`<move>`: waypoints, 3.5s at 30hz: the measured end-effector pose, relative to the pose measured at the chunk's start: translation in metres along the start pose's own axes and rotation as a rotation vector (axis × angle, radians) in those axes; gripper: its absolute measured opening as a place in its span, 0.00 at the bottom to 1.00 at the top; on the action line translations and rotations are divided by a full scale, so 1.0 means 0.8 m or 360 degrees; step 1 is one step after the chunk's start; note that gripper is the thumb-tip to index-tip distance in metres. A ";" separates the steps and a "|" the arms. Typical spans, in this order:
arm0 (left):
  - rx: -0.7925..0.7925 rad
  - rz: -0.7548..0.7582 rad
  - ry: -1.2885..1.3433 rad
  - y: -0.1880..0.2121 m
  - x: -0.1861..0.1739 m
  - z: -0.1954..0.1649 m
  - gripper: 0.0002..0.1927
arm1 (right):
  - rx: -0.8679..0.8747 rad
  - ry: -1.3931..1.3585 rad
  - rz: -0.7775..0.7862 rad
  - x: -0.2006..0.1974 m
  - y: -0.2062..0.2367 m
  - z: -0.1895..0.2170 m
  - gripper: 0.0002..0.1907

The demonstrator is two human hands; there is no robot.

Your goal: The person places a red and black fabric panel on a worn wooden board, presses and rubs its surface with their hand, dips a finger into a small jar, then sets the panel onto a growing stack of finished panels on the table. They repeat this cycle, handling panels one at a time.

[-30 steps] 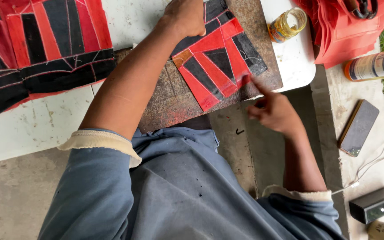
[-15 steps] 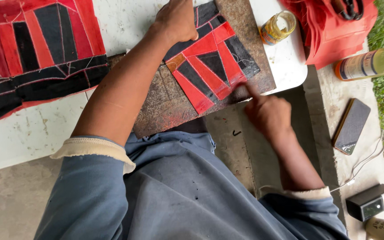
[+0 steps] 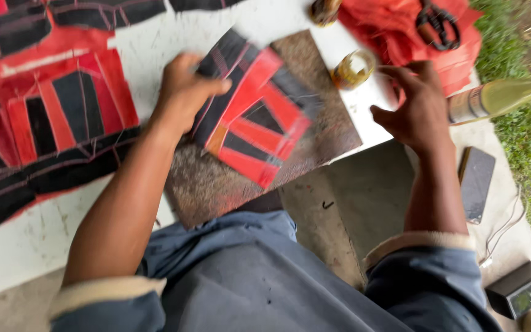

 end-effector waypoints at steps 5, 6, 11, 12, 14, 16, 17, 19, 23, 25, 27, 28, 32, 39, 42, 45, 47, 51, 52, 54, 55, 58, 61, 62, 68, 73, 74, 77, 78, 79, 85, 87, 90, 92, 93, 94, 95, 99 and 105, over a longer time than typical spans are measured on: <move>-0.0497 0.0022 -0.0127 0.076 -0.022 0.010 0.19 | 0.0035 0.0176 0.0477 0.055 -0.067 -0.037 0.37; -0.0397 0.0026 -0.0184 0.080 -0.022 0.007 0.19 | 0.0076 0.0220 0.0559 0.064 -0.076 -0.038 0.37; -0.0004 -0.0085 0.0178 0.084 -0.006 -0.004 0.19 | 0.0260 0.0337 0.0917 0.087 -0.104 -0.037 0.37; -0.0033 -0.0111 0.0200 0.086 0.000 -0.003 0.19 | 0.0307 0.0343 0.0983 0.086 -0.105 -0.039 0.37; -0.0092 -0.0201 0.0250 0.099 0.011 0.004 0.19 | 0.0285 0.0309 0.0933 0.077 -0.101 -0.038 0.37; -0.0122 -0.0245 0.0254 0.113 0.024 0.010 0.23 | 0.0161 0.0213 0.0706 0.056 -0.088 -0.037 0.35; -0.0141 -0.0253 0.0259 0.115 0.029 0.013 0.24 | 0.0195 0.0176 0.0645 0.049 -0.079 -0.036 0.36; -0.0420 -0.0272 0.0457 0.120 0.037 0.024 0.25 | 0.0265 0.0107 0.0497 0.028 -0.059 -0.038 0.36; 0.0010 -0.0156 0.0158 0.122 0.041 0.023 0.31 | 0.0041 -0.0340 0.0359 -0.003 -0.013 -0.019 0.29; -0.0006 -0.0136 -0.0139 0.126 0.039 0.028 0.29 | 0.0018 -0.1094 0.0232 -0.014 0.025 0.000 0.30; -0.0007 -0.0138 -0.0419 0.130 0.038 0.033 0.28 | 0.0260 -0.1740 0.0551 0.004 0.067 0.029 0.49; 0.0004 -0.0179 -0.0561 0.132 0.037 0.033 0.28 | 0.0377 -0.2051 0.0700 0.017 0.082 0.041 0.59; 0.0104 -0.0177 -0.0737 0.137 0.037 0.029 0.28 | 0.0742 -0.2090 0.1011 0.082 0.122 0.066 0.62; 0.0114 -0.0163 -0.0765 0.133 0.040 0.020 0.30 | 0.0605 -0.1546 0.1060 0.081 0.114 0.160 0.57; 0.0040 -0.0156 -0.0759 0.132 0.040 0.024 0.30 | 0.0338 -0.1157 0.1237 0.077 0.123 0.232 0.56; 0.0128 -0.0149 -0.0786 0.132 0.041 0.024 0.31 | 0.0350 -0.1238 0.1083 0.070 0.110 0.226 0.55; 0.0184 -0.0128 -0.0772 0.131 0.042 0.024 0.30 | 0.0540 -0.1159 0.0958 0.068 0.100 0.191 0.55; 0.0148 -0.0168 -0.0749 0.128 0.043 0.024 0.30 | 0.0525 -0.0799 0.1153 0.071 0.101 0.164 0.57; 0.0121 -0.0179 -0.0763 0.127 0.043 0.025 0.30 | 0.0386 -0.0812 0.1282 0.074 0.105 0.171 0.57; 0.0124 -0.0156 -0.0784 0.127 0.044 0.026 0.30 | 0.0531 -0.0702 0.1051 0.071 0.096 0.161 0.55; 0.0161 -0.0142 -0.0794 0.128 0.045 0.026 0.30 | 0.0604 -0.0648 0.0934 0.069 0.092 0.159 0.55; 0.0220 -0.0149 -0.0774 0.130 0.046 0.027 0.30 | 0.0374 -0.0523 0.1030 0.077 0.096 0.187 0.56; 0.0156 -0.0139 -0.0753 0.130 0.045 0.029 0.29 | 0.0226 -0.0477 0.1265 0.089 0.107 0.213 0.54; 0.0123 -0.0130 -0.0752 0.130 0.046 0.030 0.28 | 0.0251 -0.0484 0.1085 0.087 0.104 0.210 0.53; 0.0107 -0.0156 -0.0770 0.125 0.050 0.034 0.27 | 0.0060 -0.0008 0.1031 0.108 0.120 0.226 0.49; 0.0168 -0.0173 -0.0770 0.126 0.052 0.035 0.26 | 0.0088 0.0251 0.0905 0.100 0.106 0.225 0.44; 0.0140 -0.0176 -0.0785 0.125 0.052 0.036 0.27 | -0.0009 0.0247 0.0949 0.099 0.103 0.228 0.45; 0.0099 -0.0139 -0.0753 0.126 0.052 0.035 0.26 | -0.0068 0.0265 0.1067 0.101 0.102 0.237 0.45; 0.0120 -0.0151 -0.0767 0.127 0.052 0.033 0.26 | 0.0052 0.0287 0.1092 0.100 0.102 0.233 0.44; 0.0136 -0.0163 -0.0776 0.127 0.052 0.031 0.27 | 0.0172 0.0312 0.1122 0.101 0.104 0.231 0.43; 0.0165 -0.0120 -0.0721 0.127 0.052 0.025 0.27 | 0.0038 0.0085 0.1062 0.094 0.107 0.193 0.48; 0.0121 -0.0103 -0.0774 0.127 0.050 0.025 0.28 | 0.0273 0.0361 0.1059 0.082 0.103 0.157 0.50; 0.0154 -0.0110 -0.0837 0.128 0.048 0.026 0.27 | 0.0332 0.0665 0.1024 0.082 0.109 0.140 0.51; 0.0142 -0.0116 -0.0859 0.128 0.048 0.028 0.27 | 0.0259 0.0670 0.1049 0.096 0.122 0.154 0.50; 0.0136 -0.0116 -0.0851 0.129 0.047 0.028 0.28 | 0.0213 0.0592 0.1094 0.102 0.127 0.159 0.48; 0.0131 -0.0115 -0.0846 0.129 0.047 0.028 0.28 | 0.0167 0.0514 0.1136 0.105 0.129 0.162 0.48; 0.0125 -0.0107 -0.0838 0.130 0.046 0.028 0.28 | 0.0137 0.0443 0.1006 0.103 0.124 0.158 0.39; 0.0276 -0.0134 -0.0839 0.133 0.045 0.021 0.27 | 0.0202 -0.0050 0.0049 0.046 0.050 0.066 0.17; 0.0136 -0.0151 -0.0876 0.137 0.047 0.020 0.27 | -0.0096 0.0349 -0.0035 0.061 -0.061 -0.038 0.17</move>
Point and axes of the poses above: each hand's wrist, its own y-axis away from the middle knuckle, its own x-axis out of the palm, z = x × y, the point moved 3 cm from there along -y, towards the middle knuckle, and after that the axes turned 3 degrees about -x, right-handed, at the moved point
